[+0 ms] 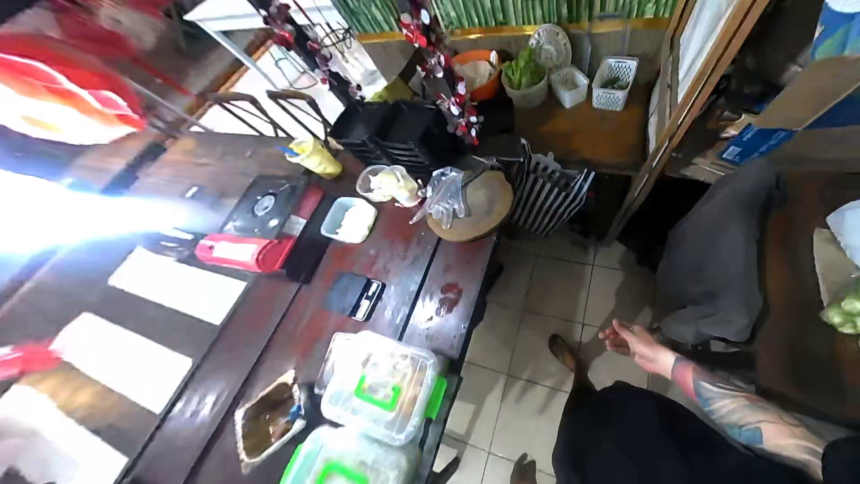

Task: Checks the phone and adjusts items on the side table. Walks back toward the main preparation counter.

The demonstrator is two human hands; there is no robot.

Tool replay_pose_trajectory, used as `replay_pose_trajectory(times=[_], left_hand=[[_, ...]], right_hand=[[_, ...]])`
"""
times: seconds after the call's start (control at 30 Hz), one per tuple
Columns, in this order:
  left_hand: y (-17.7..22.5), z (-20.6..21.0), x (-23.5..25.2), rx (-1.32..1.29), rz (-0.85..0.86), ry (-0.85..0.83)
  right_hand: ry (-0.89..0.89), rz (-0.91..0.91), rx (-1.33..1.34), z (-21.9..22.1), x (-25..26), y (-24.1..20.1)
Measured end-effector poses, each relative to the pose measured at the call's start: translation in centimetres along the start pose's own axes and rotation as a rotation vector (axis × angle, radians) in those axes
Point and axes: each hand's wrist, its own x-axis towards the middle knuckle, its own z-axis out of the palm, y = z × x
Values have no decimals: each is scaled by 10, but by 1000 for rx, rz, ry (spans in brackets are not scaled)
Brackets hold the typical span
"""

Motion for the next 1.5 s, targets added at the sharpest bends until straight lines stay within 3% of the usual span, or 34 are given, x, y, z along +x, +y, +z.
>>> replay_pose_trajectory(times=[0.07, 0.17, 0.3, 0.4, 0.57, 0.7, 0.83, 0.93, 1.0, 1.07, 1.2, 1.4, 1.5], left_hand=[[30, -6, 51, 34, 173, -3], [111, -14, 94, 170, 315, -65], [200, -16, 111, 146, 423, -76], [229, -13, 123, 106, 396, -92], [235, -14, 128, 55, 238, -88], [223, -14, 109, -42, 64, 49], [215, 8, 77, -176, -169, 197], [266, 28, 40, -321, -405, 203], [303, 41, 26, -327, -422, 179], [308, 59, 24, -321, -368, 171], [327, 87, 21, -434, -347, 192], [323, 111, 25, -470, -360, 203], [315, 121, 33, -461, -332, 217]], right_hand=[[58, 5, 12, 8, 18, -30], [103, -30, 18, 19, 45, -75], [135, -86, 65, 26, 84, -118], [176, -106, 74, 36, 122, -148], [160, -96, -101, 50, 216, -211], [48, -130, -221, 71, 312, -285], [87, -143, -524, 86, 431, -345], [68, -125, -823, 96, 497, -383], [20, -123, -1019, 107, 526, -406], [-29, -164, -1176, 110, 553, -411], [-79, -358, -1244, 102, 597, -392], [-75, -240, -1130, 107, 571, -406], [-21, -220, -950, 110, 550, -408]])
